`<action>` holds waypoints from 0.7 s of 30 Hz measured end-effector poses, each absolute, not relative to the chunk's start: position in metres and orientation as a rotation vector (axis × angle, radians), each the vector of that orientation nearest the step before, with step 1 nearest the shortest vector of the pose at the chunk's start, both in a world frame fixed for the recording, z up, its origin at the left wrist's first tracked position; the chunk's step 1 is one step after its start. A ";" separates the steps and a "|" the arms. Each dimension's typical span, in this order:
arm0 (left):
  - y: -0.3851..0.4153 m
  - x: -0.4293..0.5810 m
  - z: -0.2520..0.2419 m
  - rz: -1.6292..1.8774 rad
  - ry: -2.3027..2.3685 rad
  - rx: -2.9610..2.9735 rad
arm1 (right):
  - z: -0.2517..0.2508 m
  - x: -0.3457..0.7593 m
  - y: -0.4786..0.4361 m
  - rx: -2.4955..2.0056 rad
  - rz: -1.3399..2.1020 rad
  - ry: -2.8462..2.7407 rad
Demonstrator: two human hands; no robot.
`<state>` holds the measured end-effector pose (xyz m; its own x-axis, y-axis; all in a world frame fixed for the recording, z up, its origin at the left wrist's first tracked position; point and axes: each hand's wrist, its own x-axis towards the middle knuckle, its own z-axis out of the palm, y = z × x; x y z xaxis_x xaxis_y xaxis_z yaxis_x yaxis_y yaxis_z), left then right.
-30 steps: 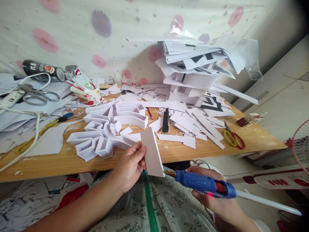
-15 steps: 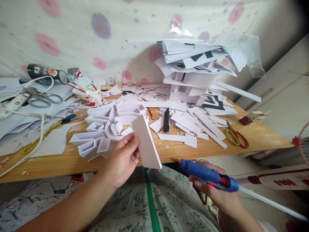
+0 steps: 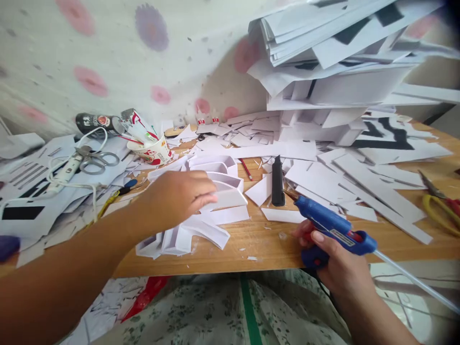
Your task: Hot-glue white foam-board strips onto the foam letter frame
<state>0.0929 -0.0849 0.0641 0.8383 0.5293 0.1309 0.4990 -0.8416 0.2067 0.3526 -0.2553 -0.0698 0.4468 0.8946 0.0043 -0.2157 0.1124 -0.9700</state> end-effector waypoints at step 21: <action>-0.081 0.122 0.026 -0.179 0.690 2.685 | -0.077 0.359 -0.262 -1.158 0.962 -0.835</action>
<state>0.1220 -0.0809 0.0255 0.8725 0.4416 -0.2089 0.4875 -0.8151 0.3129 0.3591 -0.2620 -0.0765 0.3700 0.9278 0.0473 -0.1772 0.1205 -0.9768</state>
